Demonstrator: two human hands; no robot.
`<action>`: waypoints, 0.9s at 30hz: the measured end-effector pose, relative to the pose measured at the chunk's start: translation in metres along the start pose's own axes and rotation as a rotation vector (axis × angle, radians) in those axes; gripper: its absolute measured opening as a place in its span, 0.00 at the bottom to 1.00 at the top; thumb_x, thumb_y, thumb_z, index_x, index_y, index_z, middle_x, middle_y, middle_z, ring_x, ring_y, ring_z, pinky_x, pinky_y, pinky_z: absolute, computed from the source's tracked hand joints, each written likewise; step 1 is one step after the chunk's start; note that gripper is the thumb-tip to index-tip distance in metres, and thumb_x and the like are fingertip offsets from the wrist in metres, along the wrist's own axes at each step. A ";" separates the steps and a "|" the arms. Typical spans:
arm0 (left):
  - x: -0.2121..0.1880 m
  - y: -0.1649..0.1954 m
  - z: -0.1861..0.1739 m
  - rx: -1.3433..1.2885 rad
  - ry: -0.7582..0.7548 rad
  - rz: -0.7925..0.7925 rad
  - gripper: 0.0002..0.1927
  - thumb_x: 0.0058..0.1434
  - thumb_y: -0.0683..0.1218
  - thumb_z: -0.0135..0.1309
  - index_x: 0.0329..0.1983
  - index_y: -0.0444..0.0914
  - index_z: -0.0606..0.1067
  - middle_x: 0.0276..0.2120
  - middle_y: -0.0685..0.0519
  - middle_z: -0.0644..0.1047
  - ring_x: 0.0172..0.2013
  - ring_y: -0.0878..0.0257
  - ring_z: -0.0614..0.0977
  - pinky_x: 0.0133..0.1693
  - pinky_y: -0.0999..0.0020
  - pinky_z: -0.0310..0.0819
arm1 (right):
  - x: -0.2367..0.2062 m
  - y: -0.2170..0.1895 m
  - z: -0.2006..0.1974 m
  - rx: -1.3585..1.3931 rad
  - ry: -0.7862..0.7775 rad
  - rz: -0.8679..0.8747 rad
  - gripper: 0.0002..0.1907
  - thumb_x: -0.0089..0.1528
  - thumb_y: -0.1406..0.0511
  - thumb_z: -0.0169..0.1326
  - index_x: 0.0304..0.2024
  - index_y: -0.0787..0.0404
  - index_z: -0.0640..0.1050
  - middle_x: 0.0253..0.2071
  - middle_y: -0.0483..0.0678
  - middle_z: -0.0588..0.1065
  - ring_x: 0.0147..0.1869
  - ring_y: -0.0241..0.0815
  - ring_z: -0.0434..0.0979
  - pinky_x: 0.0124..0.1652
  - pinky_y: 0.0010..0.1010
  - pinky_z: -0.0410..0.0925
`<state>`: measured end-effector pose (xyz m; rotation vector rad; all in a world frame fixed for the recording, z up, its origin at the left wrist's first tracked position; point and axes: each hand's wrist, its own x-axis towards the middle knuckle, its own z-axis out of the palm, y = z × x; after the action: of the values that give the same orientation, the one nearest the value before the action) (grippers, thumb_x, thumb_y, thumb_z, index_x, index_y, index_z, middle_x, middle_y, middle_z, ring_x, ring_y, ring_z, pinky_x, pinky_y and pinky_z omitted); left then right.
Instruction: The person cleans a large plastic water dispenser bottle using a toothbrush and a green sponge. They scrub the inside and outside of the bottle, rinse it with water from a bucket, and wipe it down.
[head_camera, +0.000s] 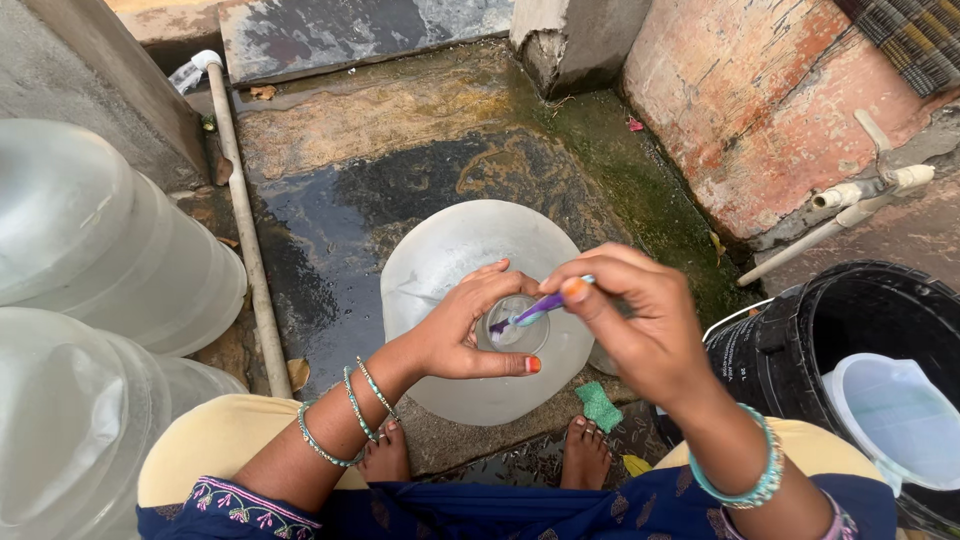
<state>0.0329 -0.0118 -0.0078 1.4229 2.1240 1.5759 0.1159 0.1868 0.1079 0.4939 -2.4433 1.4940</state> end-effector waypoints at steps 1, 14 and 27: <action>0.000 -0.001 -0.001 -0.003 -0.005 0.009 0.32 0.50 0.62 0.64 0.54 0.43 0.73 0.50 0.53 0.79 0.58 0.52 0.79 0.75 0.39 0.44 | -0.005 -0.008 -0.016 -0.015 0.046 -0.037 0.12 0.71 0.65 0.51 0.43 0.67 0.82 0.39 0.50 0.79 0.42 0.37 0.78 0.42 0.26 0.70; 0.005 -0.002 -0.002 -0.016 -0.039 0.053 0.30 0.53 0.62 0.65 0.53 0.44 0.73 0.48 0.55 0.78 0.57 0.53 0.79 0.75 0.40 0.48 | 0.012 -0.010 0.015 -0.214 -0.116 0.027 0.11 0.64 0.63 0.56 0.40 0.65 0.83 0.39 0.50 0.82 0.40 0.38 0.83 0.39 0.28 0.72; 0.008 -0.012 -0.017 -0.022 0.078 0.040 0.29 0.52 0.57 0.68 0.53 0.42 0.73 0.49 0.53 0.79 0.57 0.54 0.80 0.74 0.43 0.48 | -0.013 0.043 -0.092 -0.067 0.284 -0.135 0.18 0.83 0.58 0.45 0.50 0.69 0.72 0.45 0.53 0.76 0.43 0.38 0.81 0.46 0.27 0.79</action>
<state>0.0112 -0.0173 -0.0068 1.4277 2.1264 1.6907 0.1124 0.2893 0.1099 0.3948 -2.1872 1.3237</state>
